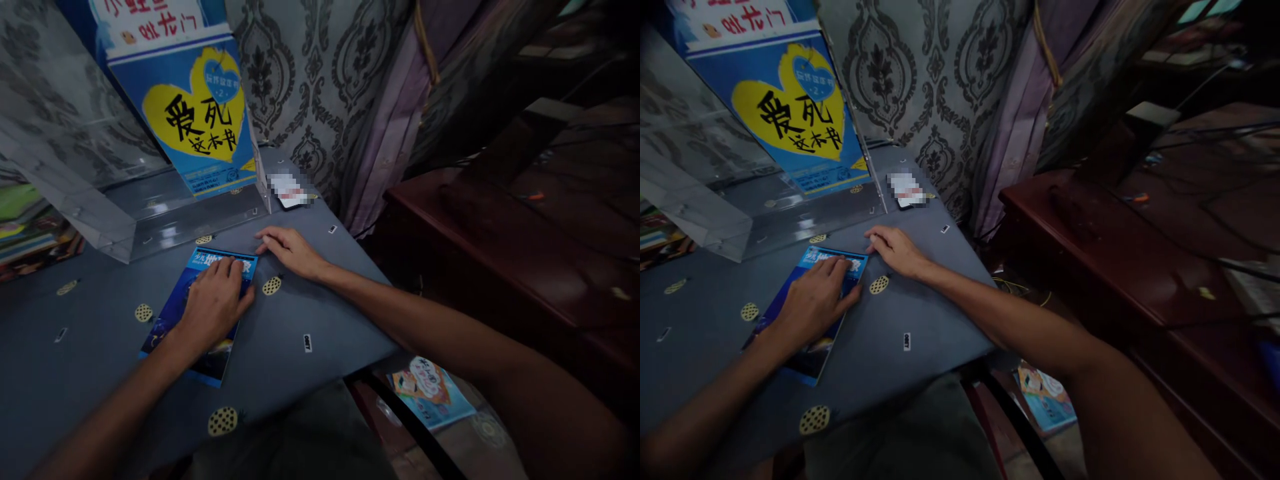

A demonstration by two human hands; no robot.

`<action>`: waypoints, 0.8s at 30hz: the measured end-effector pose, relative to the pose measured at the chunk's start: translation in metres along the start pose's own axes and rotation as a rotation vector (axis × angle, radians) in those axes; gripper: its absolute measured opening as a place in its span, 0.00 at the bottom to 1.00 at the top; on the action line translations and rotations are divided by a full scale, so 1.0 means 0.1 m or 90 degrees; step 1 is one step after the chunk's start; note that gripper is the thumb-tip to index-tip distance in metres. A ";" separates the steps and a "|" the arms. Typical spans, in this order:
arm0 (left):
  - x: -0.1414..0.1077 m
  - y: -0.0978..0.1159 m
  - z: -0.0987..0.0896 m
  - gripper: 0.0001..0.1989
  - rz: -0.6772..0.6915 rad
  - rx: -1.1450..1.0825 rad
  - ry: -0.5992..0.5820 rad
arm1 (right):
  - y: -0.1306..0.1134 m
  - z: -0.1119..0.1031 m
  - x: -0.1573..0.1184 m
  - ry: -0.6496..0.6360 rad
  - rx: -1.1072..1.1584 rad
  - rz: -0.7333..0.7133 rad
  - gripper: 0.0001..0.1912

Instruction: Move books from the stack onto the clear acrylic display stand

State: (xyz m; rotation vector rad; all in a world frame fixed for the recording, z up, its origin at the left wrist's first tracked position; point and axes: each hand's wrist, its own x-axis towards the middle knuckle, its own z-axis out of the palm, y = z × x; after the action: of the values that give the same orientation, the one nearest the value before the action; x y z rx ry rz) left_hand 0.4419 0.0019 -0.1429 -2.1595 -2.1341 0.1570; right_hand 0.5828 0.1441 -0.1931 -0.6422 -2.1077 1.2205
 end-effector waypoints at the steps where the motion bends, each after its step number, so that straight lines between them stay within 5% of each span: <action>1: 0.00 0.01 -0.03 0.11 -0.008 -0.003 -0.016 | -0.01 0.00 0.00 0.004 0.001 0.002 0.13; 10: 0.01 0.02 -0.13 0.13 -0.059 -0.025 -0.060 | -0.05 -0.02 0.00 0.041 0.030 -0.021 0.13; 16: -0.01 0.01 -0.01 0.14 -0.030 -0.023 0.003 | -0.09 -0.02 -0.04 0.032 0.027 -0.060 0.14; 24: -0.03 -0.19 0.10 0.15 0.000 -0.100 0.074 | -0.10 0.02 -0.09 -0.068 -0.218 -0.137 0.11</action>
State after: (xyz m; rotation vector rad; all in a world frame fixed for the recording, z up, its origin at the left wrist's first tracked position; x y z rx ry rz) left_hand 0.4216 -0.0012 -0.1504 -2.1914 -2.1469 -0.1388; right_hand 0.5864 0.1322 -0.1881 -0.4857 -2.4310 0.7997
